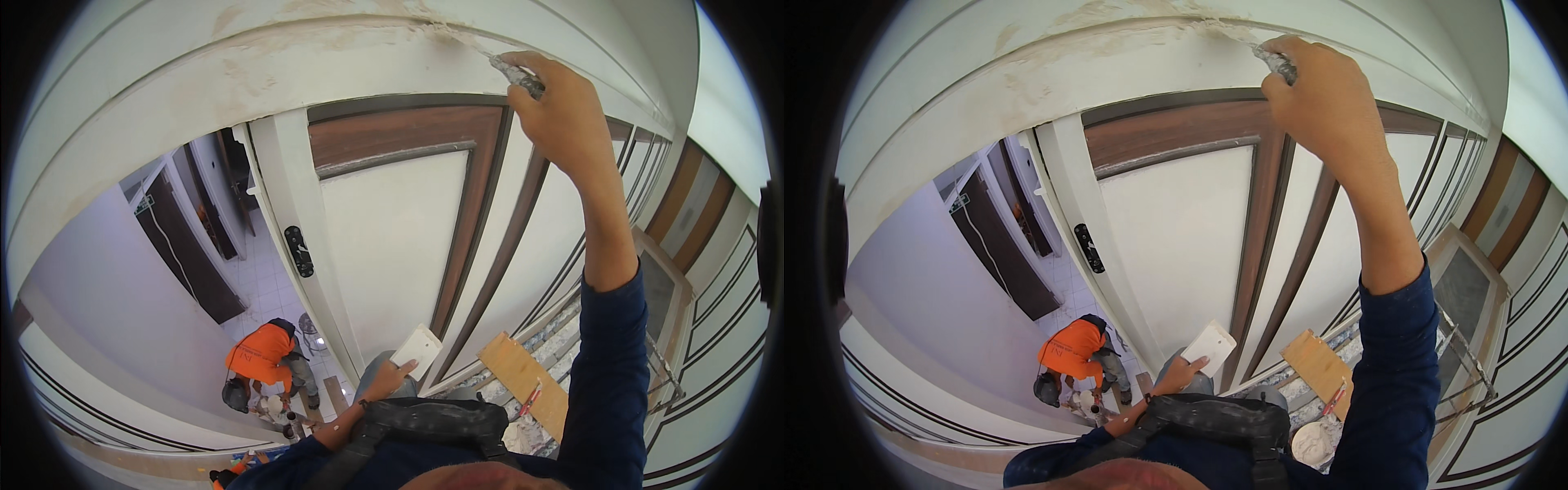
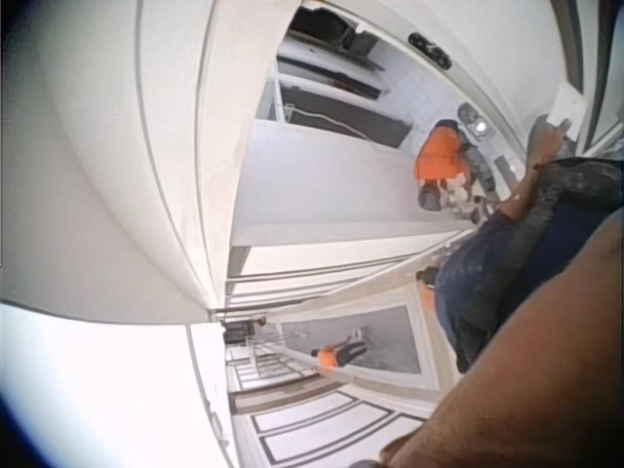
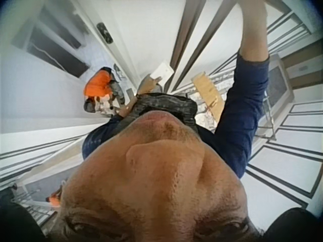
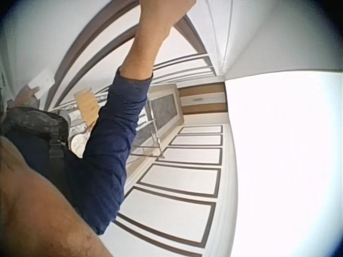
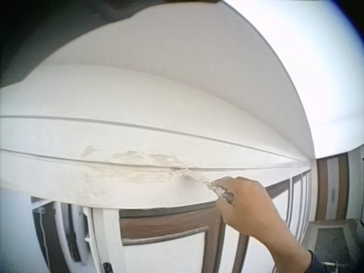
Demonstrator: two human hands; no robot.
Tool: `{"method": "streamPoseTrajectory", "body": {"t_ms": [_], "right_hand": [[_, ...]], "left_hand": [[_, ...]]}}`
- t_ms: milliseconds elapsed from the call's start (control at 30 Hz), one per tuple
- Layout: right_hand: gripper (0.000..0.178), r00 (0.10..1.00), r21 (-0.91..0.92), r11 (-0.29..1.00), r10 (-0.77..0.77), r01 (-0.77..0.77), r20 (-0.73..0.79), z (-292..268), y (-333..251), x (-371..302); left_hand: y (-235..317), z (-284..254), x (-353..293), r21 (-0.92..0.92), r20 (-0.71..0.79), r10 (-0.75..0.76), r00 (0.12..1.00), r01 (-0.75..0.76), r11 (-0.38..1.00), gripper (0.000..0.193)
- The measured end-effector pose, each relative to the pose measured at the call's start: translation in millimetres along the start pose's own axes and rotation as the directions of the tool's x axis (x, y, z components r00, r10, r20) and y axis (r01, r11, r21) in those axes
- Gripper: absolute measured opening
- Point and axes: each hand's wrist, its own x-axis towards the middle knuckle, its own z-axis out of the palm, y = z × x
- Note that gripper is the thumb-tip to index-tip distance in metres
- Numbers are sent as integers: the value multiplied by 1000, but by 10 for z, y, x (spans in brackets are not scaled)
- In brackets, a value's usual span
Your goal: The person applies plaster to the ceiling area above a door frame using a trowel and hawk. They repeatedly scoop plaster from the hawk and smooth it onto the ceiling surface while standing on a ladder.
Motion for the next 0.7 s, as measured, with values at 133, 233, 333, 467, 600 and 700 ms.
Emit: {"method": "streamPoseTrajectory", "body": {"t_ms": [133,233,333,467,600,700], "right_hand": [[39,976,37,985,160,-168,150,-77,-120,118],[35,996,-83,996,-12,19,83,65,-53,228],[35,947,-181,929,-315,323,69,-107,365,677],[37,895,-138,987,-9,78,446,-628,-402,1364],[41,887,-143,984,-27,104,461,-692,-523,1518],[41,861,-127,983,-51,133,506,-821,-548,1418]], "left_hand": [[112,22,-81,-32,-82,22,996,-24,999,43],[190,-38,-120,70,-99,-57,993,64,996,43],[251,-15,-124,34,-103,-17,995,20,999,42],[158,-124,-170,53,-124,-1,992,7,999,41],[252,-60,-116,16,-85,-8,996,9,1000,40],[403,-29,-156,54,-87,-22,996,26,998,39]]}}
